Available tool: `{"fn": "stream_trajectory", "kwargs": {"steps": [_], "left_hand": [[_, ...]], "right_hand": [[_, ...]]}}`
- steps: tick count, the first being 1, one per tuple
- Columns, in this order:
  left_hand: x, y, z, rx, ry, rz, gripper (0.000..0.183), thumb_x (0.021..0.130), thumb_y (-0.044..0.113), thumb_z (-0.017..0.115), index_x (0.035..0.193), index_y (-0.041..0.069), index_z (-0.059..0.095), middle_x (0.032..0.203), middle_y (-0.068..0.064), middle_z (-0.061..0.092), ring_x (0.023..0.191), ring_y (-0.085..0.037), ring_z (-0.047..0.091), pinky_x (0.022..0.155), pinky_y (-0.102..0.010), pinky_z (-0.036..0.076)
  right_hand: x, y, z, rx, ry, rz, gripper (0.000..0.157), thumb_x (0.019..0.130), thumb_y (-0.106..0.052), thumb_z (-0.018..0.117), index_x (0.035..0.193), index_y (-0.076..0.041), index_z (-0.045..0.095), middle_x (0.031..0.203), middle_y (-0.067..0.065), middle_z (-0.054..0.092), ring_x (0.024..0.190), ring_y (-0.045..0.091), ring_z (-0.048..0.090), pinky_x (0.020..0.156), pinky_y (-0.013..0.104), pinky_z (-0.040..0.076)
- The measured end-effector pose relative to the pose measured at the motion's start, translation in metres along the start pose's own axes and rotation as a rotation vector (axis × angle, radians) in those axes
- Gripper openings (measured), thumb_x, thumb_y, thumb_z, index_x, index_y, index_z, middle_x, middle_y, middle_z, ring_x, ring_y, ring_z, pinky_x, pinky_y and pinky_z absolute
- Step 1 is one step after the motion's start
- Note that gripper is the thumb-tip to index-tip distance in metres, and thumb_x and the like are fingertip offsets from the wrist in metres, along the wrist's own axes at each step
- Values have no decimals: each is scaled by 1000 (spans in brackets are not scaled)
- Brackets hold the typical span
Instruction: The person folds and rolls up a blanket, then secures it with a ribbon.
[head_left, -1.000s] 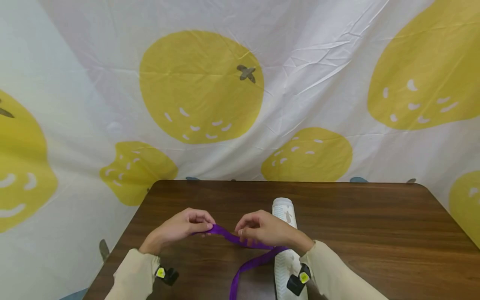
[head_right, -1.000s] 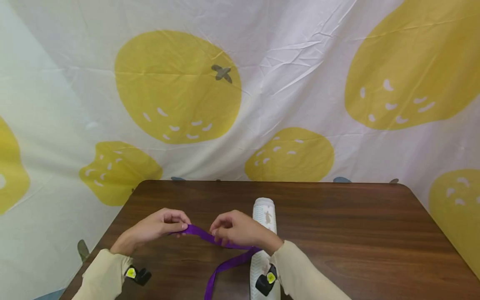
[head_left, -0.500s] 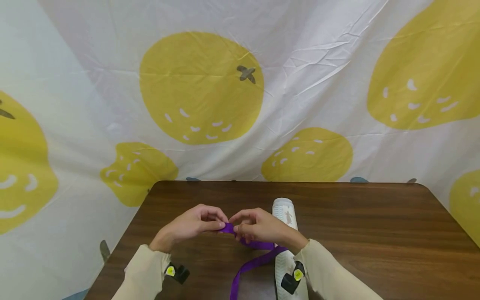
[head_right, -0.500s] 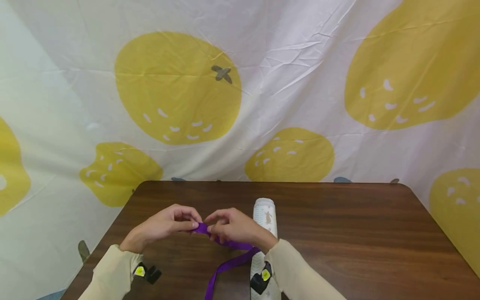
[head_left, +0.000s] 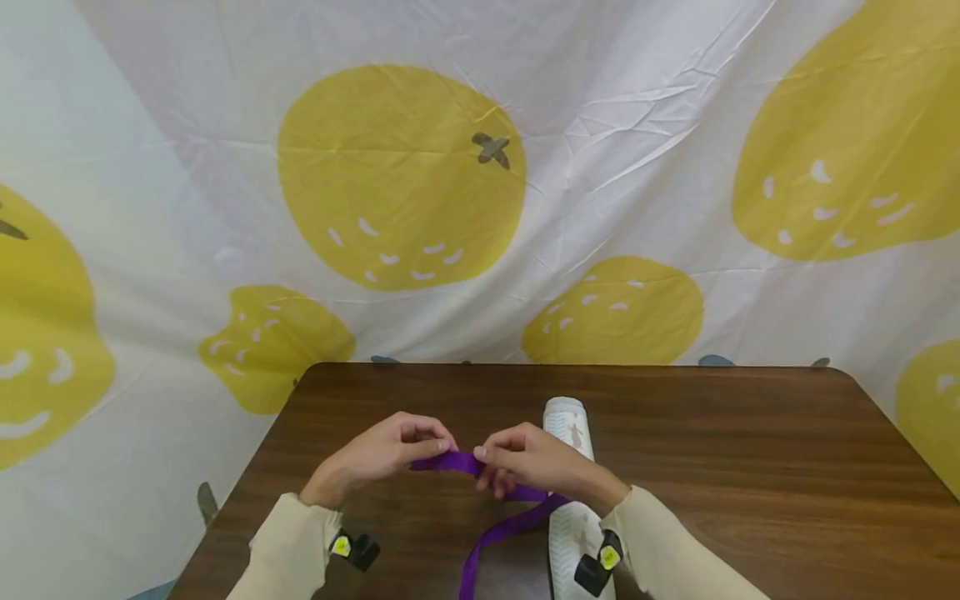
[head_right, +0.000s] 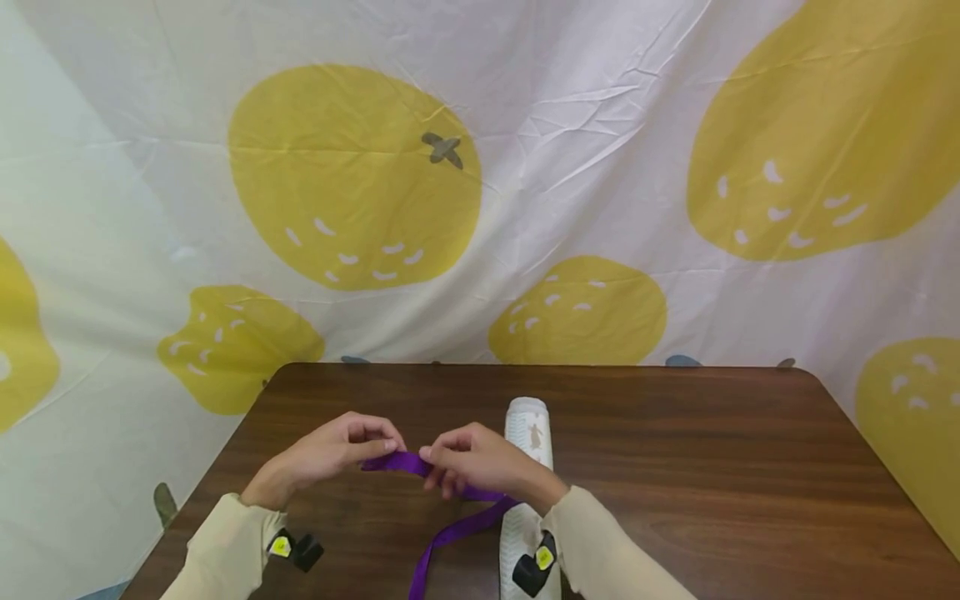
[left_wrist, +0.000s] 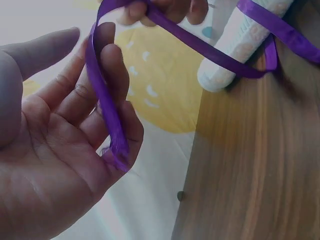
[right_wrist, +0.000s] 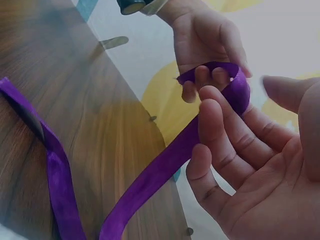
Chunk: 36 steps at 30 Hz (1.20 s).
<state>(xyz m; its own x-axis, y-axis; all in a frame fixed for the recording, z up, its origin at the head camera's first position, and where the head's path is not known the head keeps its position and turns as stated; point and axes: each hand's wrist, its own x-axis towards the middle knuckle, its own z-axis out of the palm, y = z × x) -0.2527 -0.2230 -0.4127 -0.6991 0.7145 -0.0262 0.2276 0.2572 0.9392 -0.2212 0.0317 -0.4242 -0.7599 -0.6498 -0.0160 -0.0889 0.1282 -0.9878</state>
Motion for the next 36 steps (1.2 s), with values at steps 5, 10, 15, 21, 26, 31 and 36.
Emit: {"fn": "stream_trajectory", "kwargs": {"steps": [5, 10, 15, 21, 26, 31, 36], "left_hand": [[2, -12, 4, 7, 17, -33, 25, 102, 22, 54, 105, 3, 71, 98, -3, 70, 84, -14, 62, 74, -28, 51], [8, -29, 17, -51, 6, -86, 28, 102, 22, 55, 108, -1, 69, 101, -7, 72, 92, -20, 67, 84, -37, 56], [11, -46, 34, -90, 27, -158, 30, 100, 23, 59, 110, -5, 67, 100, -14, 72, 94, -27, 69, 86, -42, 56], [15, -55, 52, -34, 51, -180, 24, 97, 21, 64, 107, 0, 69, 103, -15, 72, 92, -24, 68, 78, -37, 57], [16, -57, 64, 10, 74, -192, 16, 94, 17, 68, 101, 4, 70, 90, -11, 71, 78, -19, 67, 65, -32, 55], [17, -60, 79, 81, 113, -155, 12, 88, 16, 73, 94, 6, 70, 81, -5, 70, 67, -13, 62, 57, -25, 50], [19, -60, 92, 201, 170, -115, 21, 79, 20, 82, 90, 6, 70, 76, 2, 70, 64, -6, 60, 59, -22, 48]], "right_hand": [[-9, 0, -3, 36, 56, 4, 46, 105, -31, 49, 98, 12, 64, 82, 19, 72, 65, 15, 66, 66, 29, 57], [-20, -2, -8, -74, 125, 6, 43, 103, -31, 53, 88, 6, 68, 78, 11, 71, 66, 18, 68, 67, 30, 58], [-31, -6, -14, -277, 176, -25, 32, 100, -27, 59, 80, -6, 72, 79, 3, 72, 67, 18, 67, 65, 34, 58], [-49, -9, -21, -265, 185, -22, 21, 95, -19, 66, 86, -1, 72, 87, 12, 73, 72, 16, 67, 68, 34, 58], [-65, -9, -27, -281, 203, -30, 10, 91, -12, 69, 90, -3, 72, 88, 13, 73, 76, 12, 67, 70, 31, 58], [-80, -9, -33, -209, 188, -42, 9, 90, -7, 69, 93, 1, 68, 85, 16, 71, 77, 13, 68, 70, 29, 58], [-95, -6, -43, -166, 172, -118, 9, 91, -1, 65, 96, 7, 65, 85, 21, 71, 78, 14, 70, 73, 27, 58]]}}
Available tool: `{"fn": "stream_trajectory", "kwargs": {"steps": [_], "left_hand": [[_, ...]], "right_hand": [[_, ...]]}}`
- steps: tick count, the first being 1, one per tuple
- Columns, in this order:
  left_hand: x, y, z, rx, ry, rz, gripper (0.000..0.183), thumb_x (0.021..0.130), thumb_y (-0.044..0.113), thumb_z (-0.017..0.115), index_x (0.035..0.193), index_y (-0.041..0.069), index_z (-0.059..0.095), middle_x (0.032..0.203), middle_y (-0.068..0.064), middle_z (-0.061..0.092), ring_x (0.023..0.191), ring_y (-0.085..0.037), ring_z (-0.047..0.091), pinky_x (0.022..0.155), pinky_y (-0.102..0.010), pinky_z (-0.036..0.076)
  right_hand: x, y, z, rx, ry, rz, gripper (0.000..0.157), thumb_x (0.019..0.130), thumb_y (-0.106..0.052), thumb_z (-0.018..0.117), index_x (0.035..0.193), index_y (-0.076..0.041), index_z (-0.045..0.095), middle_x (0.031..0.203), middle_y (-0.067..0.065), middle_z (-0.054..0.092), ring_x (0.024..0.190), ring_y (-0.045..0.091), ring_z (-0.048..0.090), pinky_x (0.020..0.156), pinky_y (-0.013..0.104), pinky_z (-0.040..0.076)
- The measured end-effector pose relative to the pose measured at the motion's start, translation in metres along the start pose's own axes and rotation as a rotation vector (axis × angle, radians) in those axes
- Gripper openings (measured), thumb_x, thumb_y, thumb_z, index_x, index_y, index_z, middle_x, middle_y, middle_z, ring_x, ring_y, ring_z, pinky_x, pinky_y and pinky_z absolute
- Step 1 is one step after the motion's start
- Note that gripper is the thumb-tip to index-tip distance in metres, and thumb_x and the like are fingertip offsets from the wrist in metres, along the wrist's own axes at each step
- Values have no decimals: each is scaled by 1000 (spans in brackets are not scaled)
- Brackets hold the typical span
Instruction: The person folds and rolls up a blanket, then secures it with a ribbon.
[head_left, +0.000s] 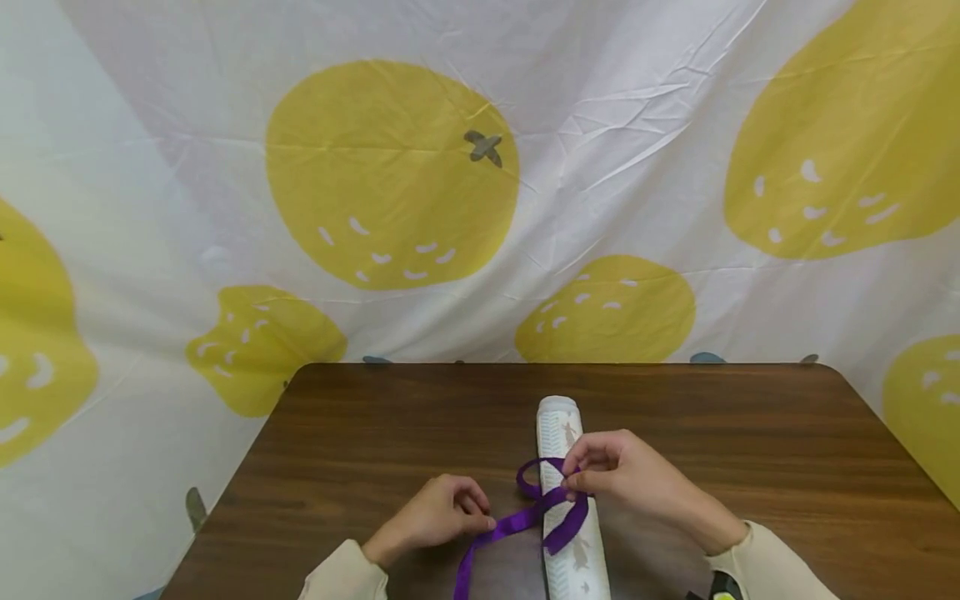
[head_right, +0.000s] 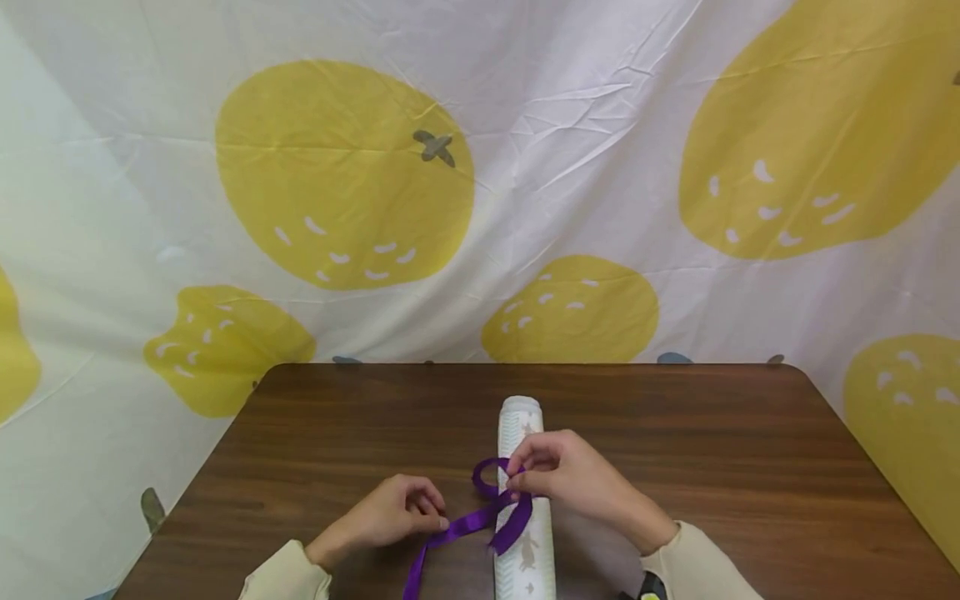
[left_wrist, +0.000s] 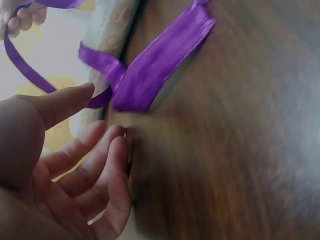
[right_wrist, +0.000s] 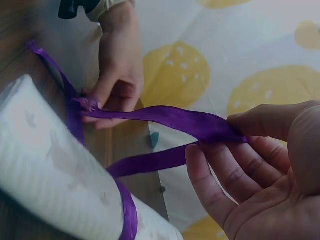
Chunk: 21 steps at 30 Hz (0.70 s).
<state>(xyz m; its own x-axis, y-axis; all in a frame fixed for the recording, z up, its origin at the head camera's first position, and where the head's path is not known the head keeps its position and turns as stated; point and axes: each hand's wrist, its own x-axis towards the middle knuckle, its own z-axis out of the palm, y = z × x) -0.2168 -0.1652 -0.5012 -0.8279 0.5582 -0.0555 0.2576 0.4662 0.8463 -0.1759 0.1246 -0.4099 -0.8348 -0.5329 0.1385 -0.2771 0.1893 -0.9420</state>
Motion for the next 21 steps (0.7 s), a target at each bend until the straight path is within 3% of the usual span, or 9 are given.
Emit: {"fn": "stream_trajectory", "kwargs": {"steps": [3, 8, 14, 21], "left_hand": [[-1, 2, 4, 40, 14, 33, 23, 76, 16, 85, 89, 6, 69, 75, 4, 69, 64, -4, 60, 61, -20, 47], [-4, 2, 6, 50, 4, 72, 17, 76, -2, 78, 89, 3, 69, 73, 0, 70, 64, -4, 61, 62, -20, 48], [-3, -1, 2, -83, -7, 37, 15, 79, -9, 69, 93, -2, 68, 78, -12, 72, 66, -7, 62, 59, -20, 48], [-2, -15, -3, -242, -39, -26, 17, 84, -6, 66, 101, -5, 67, 84, -14, 70, 69, -14, 65, 59, -20, 48]], "right_hand": [[-9, 3, -8, 36, -9, -43, 11, 92, 3, 60, 101, 11, 61, 87, 21, 70, 79, 14, 70, 73, 30, 59], [-27, 6, -21, 100, 11, 1, 24, 95, 6, 53, 118, 11, 51, 91, 18, 70, 79, 19, 70, 73, 37, 59], [-47, 12, -34, 114, 64, 56, 27, 98, 6, 45, 125, 9, 47, 92, 12, 70, 79, 19, 68, 71, 34, 58], [-73, 28, -50, 77, 89, 125, 23, 102, -2, 48, 121, 9, 53, 94, 3, 73, 76, 13, 64, 67, 29, 56]]}}
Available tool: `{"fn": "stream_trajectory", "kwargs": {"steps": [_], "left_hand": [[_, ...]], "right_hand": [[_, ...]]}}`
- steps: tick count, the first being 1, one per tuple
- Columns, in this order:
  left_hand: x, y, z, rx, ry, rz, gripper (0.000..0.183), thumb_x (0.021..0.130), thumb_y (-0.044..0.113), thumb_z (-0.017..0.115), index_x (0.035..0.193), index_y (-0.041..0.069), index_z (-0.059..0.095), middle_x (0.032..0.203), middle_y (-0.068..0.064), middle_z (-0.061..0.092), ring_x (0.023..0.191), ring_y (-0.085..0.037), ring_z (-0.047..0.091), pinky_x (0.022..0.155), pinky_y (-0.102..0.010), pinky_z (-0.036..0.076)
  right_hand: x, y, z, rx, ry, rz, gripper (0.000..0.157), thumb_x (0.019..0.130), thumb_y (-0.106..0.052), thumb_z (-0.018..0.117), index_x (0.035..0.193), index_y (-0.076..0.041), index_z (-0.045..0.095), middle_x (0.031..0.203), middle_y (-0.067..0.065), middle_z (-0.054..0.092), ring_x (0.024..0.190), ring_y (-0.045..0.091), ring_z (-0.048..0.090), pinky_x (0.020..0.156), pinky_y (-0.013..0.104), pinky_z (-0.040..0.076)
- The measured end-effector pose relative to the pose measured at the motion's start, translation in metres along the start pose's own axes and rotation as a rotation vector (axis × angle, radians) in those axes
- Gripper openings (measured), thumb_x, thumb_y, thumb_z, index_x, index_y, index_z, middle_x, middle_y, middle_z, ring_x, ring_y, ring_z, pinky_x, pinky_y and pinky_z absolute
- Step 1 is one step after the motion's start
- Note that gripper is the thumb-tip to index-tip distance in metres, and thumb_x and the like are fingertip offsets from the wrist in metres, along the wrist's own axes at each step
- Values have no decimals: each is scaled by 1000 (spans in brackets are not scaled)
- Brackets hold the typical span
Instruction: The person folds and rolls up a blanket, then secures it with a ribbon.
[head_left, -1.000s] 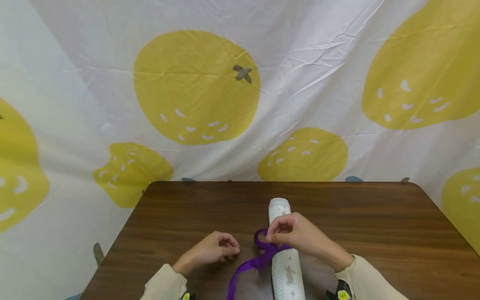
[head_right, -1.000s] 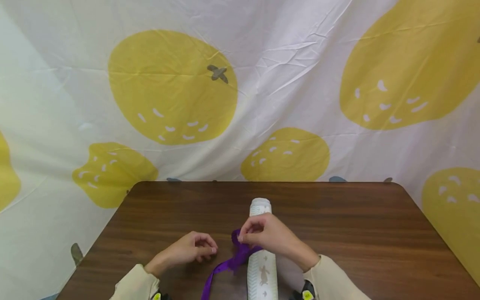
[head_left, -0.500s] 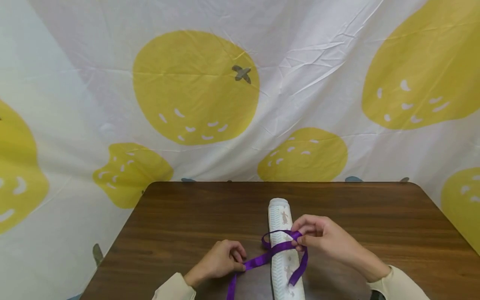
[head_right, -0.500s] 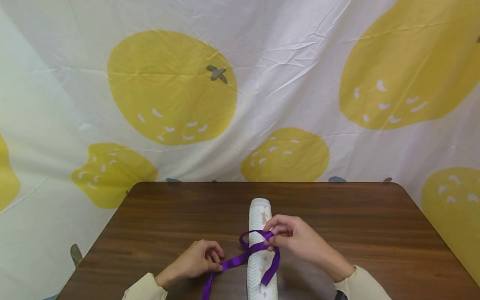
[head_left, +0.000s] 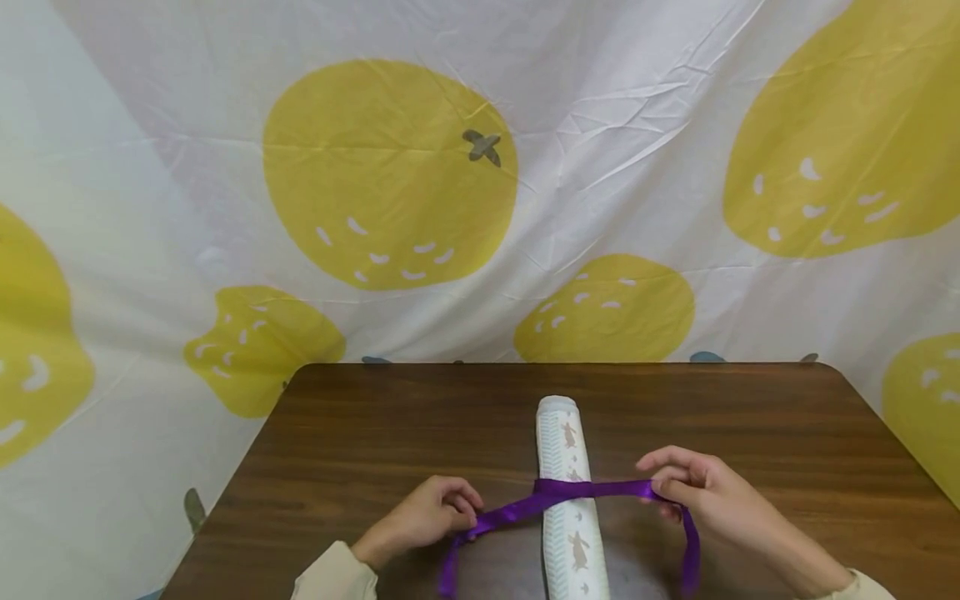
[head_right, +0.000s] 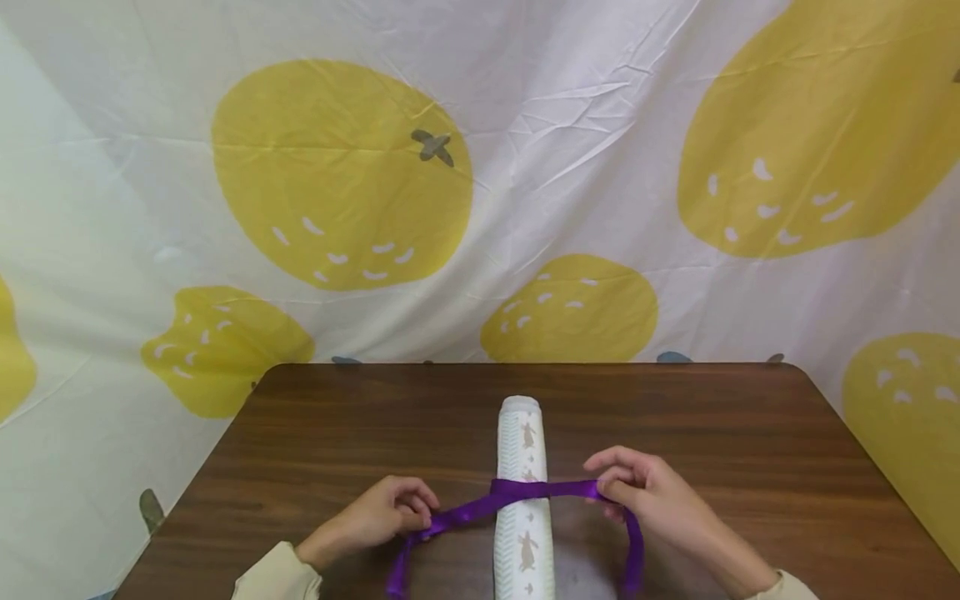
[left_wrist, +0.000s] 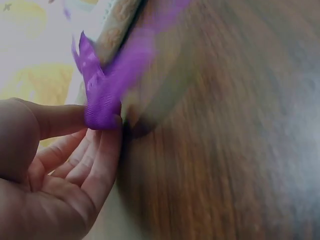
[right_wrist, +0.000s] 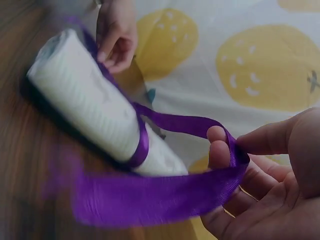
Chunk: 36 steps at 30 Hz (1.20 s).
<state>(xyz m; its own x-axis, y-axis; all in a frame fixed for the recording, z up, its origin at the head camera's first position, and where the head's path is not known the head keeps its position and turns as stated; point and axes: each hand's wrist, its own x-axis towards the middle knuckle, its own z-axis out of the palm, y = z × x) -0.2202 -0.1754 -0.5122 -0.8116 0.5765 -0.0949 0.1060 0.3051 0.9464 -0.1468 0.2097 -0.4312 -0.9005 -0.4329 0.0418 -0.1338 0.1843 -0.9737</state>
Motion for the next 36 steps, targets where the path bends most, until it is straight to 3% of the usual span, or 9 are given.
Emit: {"fn": "stream_trajectory", "kwargs": {"steps": [4, 8, 15, 24, 29, 36], "left_hand": [[0, -5, -4, -70, -26, -26, 19, 86, -5, 65, 105, -7, 66, 86, -14, 71, 70, -19, 69, 61, -22, 53], [-1, -6, -6, -70, -47, -32, 21, 87, -4, 66, 108, -6, 67, 88, -15, 73, 71, -15, 68, 65, -22, 53], [-2, -8, -9, -41, -55, -26, 21, 86, -2, 67, 107, -4, 68, 89, -17, 73, 77, -14, 68, 70, -21, 50], [-3, -8, -11, -30, -77, -36, 19, 87, 1, 67, 106, -2, 69, 88, -13, 74, 79, -13, 68, 74, -21, 49], [-3, -7, -12, -20, -76, -56, 17, 88, 3, 68, 105, 0, 69, 87, -11, 73, 79, -14, 68, 75, -23, 49], [-3, -7, -13, -8, -72, -61, 16, 88, 4, 69, 104, 2, 71, 86, -9, 73, 78, -14, 66, 73, -23, 47]], "right_hand": [[-12, 11, -11, -75, 34, 59, 29, 103, -8, 49, 123, 13, 54, 92, 0, 72, 75, 13, 64, 64, 29, 54], [-22, 23, -18, -119, 61, 134, 32, 103, -11, 51, 123, 13, 56, 85, -3, 69, 74, 13, 64, 66, 28, 52], [-28, 44, -25, -70, 57, 219, 34, 101, -10, 53, 123, 16, 55, 86, 4, 69, 75, 14, 65, 67, 29, 55], [-36, 67, -38, -7, -29, 215, 30, 100, -4, 51, 115, 23, 54, 97, 18, 70, 80, 18, 70, 69, 33, 59], [-39, 76, -46, -45, -91, 180, 24, 100, -4, 52, 108, 17, 61, 90, 14, 72, 79, 15, 69, 67, 31, 59], [-38, 80, -56, 47, -185, 171, 24, 101, -2, 50, 110, 18, 59, 93, 14, 72, 85, 16, 70, 72, 30, 58]]}}
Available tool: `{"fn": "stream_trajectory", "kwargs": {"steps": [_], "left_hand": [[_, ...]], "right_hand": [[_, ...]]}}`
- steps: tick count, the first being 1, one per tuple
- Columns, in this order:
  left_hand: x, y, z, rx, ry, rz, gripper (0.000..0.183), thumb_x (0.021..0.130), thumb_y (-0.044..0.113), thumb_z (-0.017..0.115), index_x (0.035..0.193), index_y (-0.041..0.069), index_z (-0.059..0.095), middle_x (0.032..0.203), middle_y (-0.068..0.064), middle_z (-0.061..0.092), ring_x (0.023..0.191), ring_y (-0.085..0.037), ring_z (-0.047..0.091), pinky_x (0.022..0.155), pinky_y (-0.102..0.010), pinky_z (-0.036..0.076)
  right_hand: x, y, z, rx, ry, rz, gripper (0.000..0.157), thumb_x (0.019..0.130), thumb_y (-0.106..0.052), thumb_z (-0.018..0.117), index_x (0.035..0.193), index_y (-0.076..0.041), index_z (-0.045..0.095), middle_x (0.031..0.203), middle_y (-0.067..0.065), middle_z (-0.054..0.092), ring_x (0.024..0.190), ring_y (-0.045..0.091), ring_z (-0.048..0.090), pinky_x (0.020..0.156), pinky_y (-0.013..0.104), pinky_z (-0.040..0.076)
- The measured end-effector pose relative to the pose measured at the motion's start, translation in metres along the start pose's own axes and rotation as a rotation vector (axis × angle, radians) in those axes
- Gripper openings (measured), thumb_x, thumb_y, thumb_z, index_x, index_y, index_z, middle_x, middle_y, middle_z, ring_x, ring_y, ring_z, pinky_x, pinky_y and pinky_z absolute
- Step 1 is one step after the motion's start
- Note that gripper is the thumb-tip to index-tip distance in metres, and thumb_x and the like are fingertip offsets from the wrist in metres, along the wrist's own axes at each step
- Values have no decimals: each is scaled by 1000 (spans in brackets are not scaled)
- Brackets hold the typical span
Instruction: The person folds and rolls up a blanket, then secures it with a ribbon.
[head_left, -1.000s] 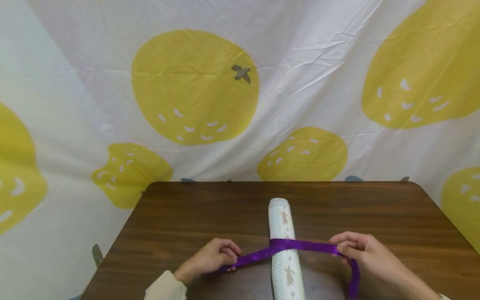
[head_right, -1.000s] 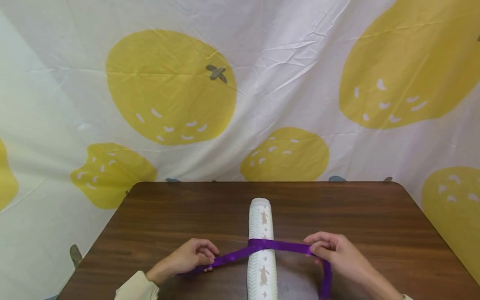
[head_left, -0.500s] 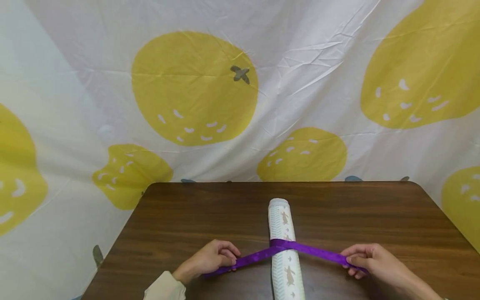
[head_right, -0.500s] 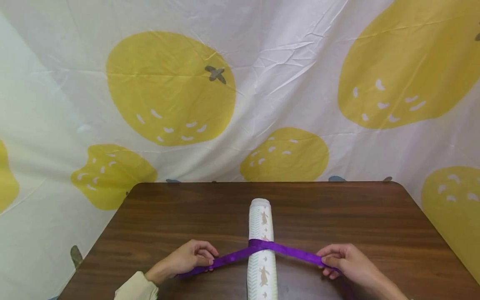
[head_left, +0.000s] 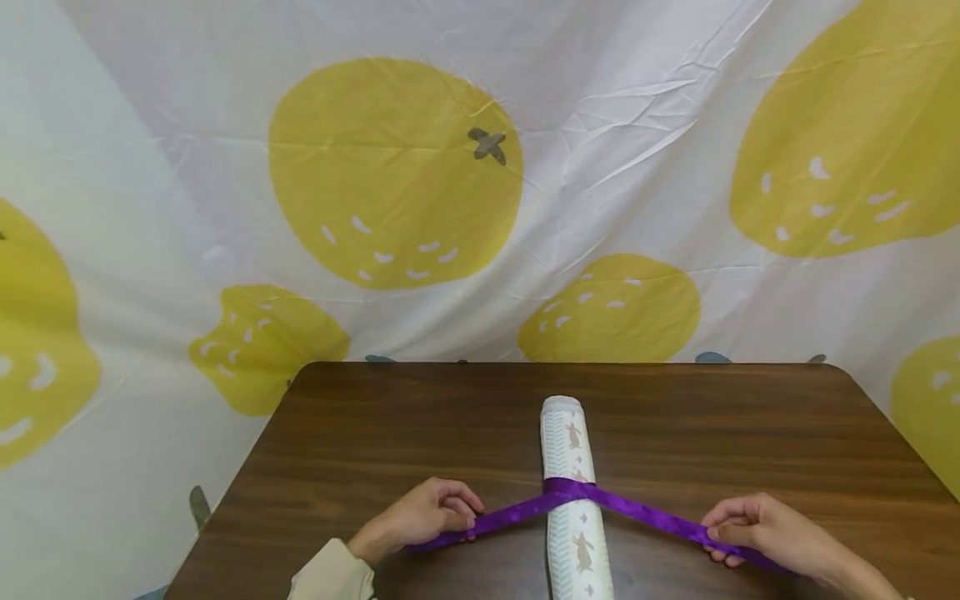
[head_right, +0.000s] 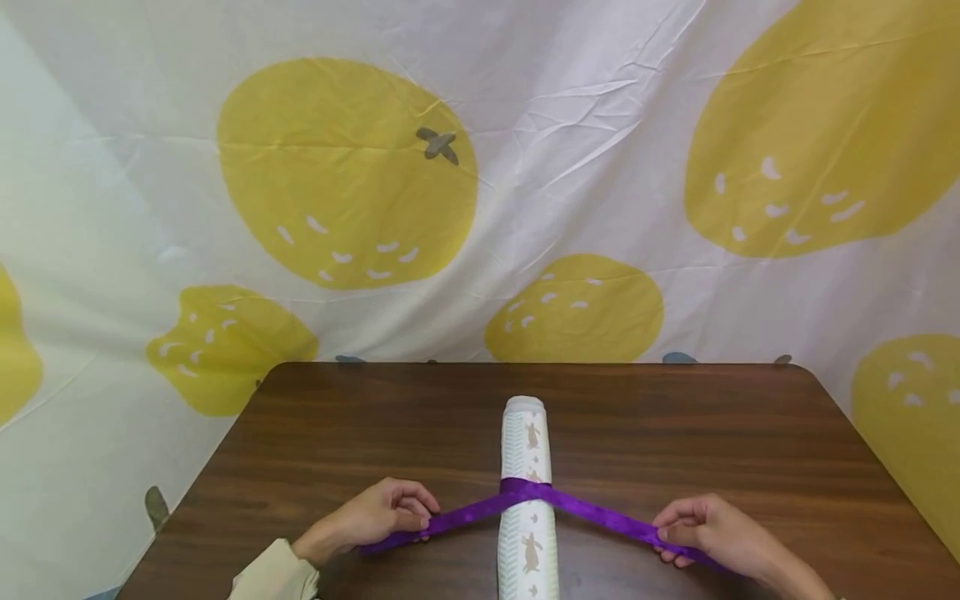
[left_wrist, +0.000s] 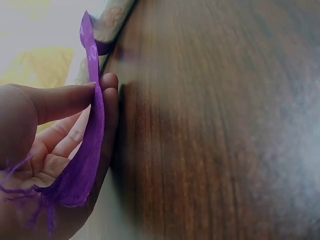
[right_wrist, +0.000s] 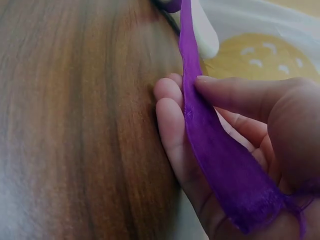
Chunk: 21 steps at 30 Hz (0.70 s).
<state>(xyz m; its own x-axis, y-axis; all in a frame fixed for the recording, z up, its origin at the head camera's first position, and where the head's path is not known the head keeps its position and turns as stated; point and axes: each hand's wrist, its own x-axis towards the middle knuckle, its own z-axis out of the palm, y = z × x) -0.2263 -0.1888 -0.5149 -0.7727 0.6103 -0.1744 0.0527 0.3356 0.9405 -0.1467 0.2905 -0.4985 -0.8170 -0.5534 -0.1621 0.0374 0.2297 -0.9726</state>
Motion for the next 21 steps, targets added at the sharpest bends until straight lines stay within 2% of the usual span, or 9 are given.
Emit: {"fn": "stream_trajectory", "kwargs": {"steps": [8, 12, 17, 21], "left_hand": [[3, 4, 0, -27, -25, 30, 17, 88, -3, 65, 104, -4, 68, 85, -16, 72, 74, -16, 69, 69, -22, 52], [5, 11, -5, 99, -9, 52, 16, 88, -1, 66, 104, -1, 69, 85, -9, 72, 76, -12, 66, 69, -22, 50], [6, 23, -10, 273, 28, 80, 11, 90, 4, 67, 101, 4, 70, 86, -2, 72, 78, -9, 64, 71, -24, 50], [9, 33, -11, 381, 44, 127, 8, 92, 10, 68, 99, 6, 71, 87, 1, 71, 80, -8, 64, 72, -25, 51]], "right_hand": [[0, 3, -1, 24, -30, -30, 24, 101, 1, 48, 111, 22, 56, 95, 14, 73, 86, 15, 70, 74, 29, 58], [-2, 0, -2, -19, -27, -23, 23, 101, 0, 49, 110, 18, 58, 94, 13, 72, 86, 15, 70, 73, 31, 58], [-5, -5, 0, -184, 7, -30, 16, 98, -3, 55, 105, 7, 65, 87, 8, 72, 77, 11, 67, 65, 28, 56], [-7, -9, 1, -309, 32, -40, 13, 95, 0, 57, 101, 3, 68, 87, 2, 73, 79, 5, 65, 65, 23, 53]]}}
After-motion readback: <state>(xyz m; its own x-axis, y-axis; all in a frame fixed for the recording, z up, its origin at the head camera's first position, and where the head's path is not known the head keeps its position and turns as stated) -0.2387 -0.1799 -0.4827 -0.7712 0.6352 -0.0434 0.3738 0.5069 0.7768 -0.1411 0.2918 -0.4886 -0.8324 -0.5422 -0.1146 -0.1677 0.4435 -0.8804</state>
